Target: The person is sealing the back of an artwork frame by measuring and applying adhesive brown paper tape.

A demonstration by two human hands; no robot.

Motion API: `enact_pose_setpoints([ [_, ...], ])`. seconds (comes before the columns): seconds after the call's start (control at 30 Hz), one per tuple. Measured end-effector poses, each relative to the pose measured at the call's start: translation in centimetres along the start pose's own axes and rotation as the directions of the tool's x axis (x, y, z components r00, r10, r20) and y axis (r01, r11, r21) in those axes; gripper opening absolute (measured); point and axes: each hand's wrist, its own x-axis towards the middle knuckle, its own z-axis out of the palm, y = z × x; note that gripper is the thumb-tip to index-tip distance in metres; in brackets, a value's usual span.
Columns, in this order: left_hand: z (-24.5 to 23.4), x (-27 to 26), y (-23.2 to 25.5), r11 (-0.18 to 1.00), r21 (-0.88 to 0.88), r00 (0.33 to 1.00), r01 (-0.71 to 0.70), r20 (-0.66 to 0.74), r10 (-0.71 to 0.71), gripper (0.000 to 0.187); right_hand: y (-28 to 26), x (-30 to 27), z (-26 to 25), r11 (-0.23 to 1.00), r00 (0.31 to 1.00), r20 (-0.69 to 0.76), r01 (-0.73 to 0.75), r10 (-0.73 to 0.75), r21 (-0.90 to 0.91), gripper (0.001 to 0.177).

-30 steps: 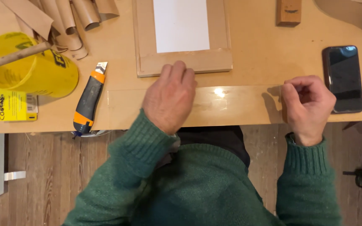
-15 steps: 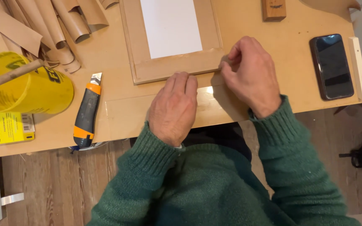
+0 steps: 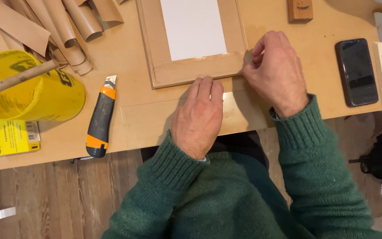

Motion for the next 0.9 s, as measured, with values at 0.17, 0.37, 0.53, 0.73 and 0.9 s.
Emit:
enact_pose_setpoints([
  [0.17, -0.5, 0.4, 0.0, 1.000, -0.005, 0.999, 0.002, 0.033, -0.002, 0.025, 0.7, 1.0, 0.4, 0.998, 0.997, -0.053, 0.045, -0.047, -0.038, 0.024],
  [0.37, -0.7, 0.6, 0.0, 0.999, 0.040, 1.000, -0.017, 0.012, 0.016, 0.024, 1.0, 1.3, 0.3, 0.999, 0.999, 0.021, -0.039, 0.040, -0.032, 0.028],
  [0.53, -0.8, 0.8, 0.2, 0.999, 0.045, 1.000, -0.008, 0.018, 0.007, 0.023, 2.5, 2.5, 1.5, 0.996, 0.996, -0.075, 0.052, -0.057, -0.068, 0.029],
  [0.73, -0.9, 0.7, 0.0, 1.000, 0.003, 0.999, 0.001, 0.034, -0.001, 0.020, 1.6, 1.8, 0.8, 1.000, 1.000, 0.011, -0.008, 0.008, -0.019, 0.029],
  [0.9, -1.4, 0.8, 0.3, 0.999, -0.033, 0.996, 0.029, 0.085, -0.026, 0.019, 2.6, 2.8, 1.4, 1.000, 0.998, -0.059, 0.001, -0.002, -0.007, 0.028],
])
